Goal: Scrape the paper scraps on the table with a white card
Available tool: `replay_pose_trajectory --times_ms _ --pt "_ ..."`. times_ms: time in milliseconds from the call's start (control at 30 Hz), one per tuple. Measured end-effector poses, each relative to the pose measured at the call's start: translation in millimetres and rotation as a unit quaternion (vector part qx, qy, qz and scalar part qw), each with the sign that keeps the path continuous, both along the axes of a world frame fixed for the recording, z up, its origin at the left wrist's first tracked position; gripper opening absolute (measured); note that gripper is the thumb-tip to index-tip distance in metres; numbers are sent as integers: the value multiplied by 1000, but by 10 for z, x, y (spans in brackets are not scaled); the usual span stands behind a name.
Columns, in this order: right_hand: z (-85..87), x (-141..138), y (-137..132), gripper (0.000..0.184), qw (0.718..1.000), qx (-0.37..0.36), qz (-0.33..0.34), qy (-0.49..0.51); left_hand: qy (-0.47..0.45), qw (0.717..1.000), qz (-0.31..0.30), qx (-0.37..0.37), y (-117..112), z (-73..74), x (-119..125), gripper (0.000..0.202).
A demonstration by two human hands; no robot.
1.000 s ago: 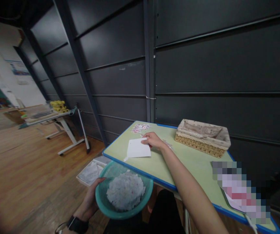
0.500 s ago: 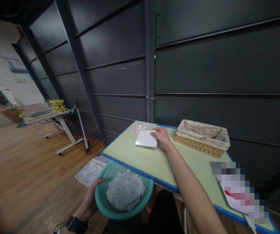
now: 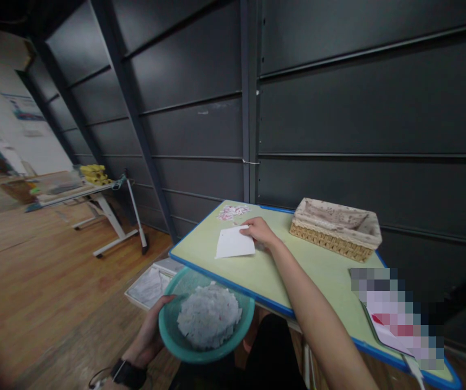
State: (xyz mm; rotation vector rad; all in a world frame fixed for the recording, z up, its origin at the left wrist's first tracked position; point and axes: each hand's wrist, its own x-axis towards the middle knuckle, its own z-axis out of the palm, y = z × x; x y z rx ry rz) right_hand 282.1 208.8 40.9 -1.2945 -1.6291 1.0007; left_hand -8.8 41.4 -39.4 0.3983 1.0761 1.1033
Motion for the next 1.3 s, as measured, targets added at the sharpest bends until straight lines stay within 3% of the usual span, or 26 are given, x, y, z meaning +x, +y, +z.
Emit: replay_pose_trajectory --times_ms 167,300,367,467,567,633,733,967,1300 --pt "29 -178 -122 27 992 -39 116 13 2 1000 -2 -2 -4 39 13 12" --pt "51 -197 -136 34 988 -58 117 78 2 1000 -1 -11 -3 50 13 12" --pt "55 -127 -80 39 990 -41 57 123 0 1000 4 -14 -3 51 12 11" --pt "55 61 49 43 986 29 -103 130 0 1000 11 -16 -5 58 15 9" --pt "60 270 146 38 961 102 -256 14 1 1000 13 -13 -5 62 20 9" --pt "70 361 163 30 943 131 -295 -77 1 1000 14 -10 0 50 19 9" --pt "84 376 133 23 928 152 -293 -174 4 1000 6 -10 18 5 4 10" --pt "38 142 73 22 913 195 -206 -294 13 1000 -2 -12 24 -59 -26 14" --pt "0 83 37 26 901 200 -188 -337 10 1000 2 -11 12 48 23 8"
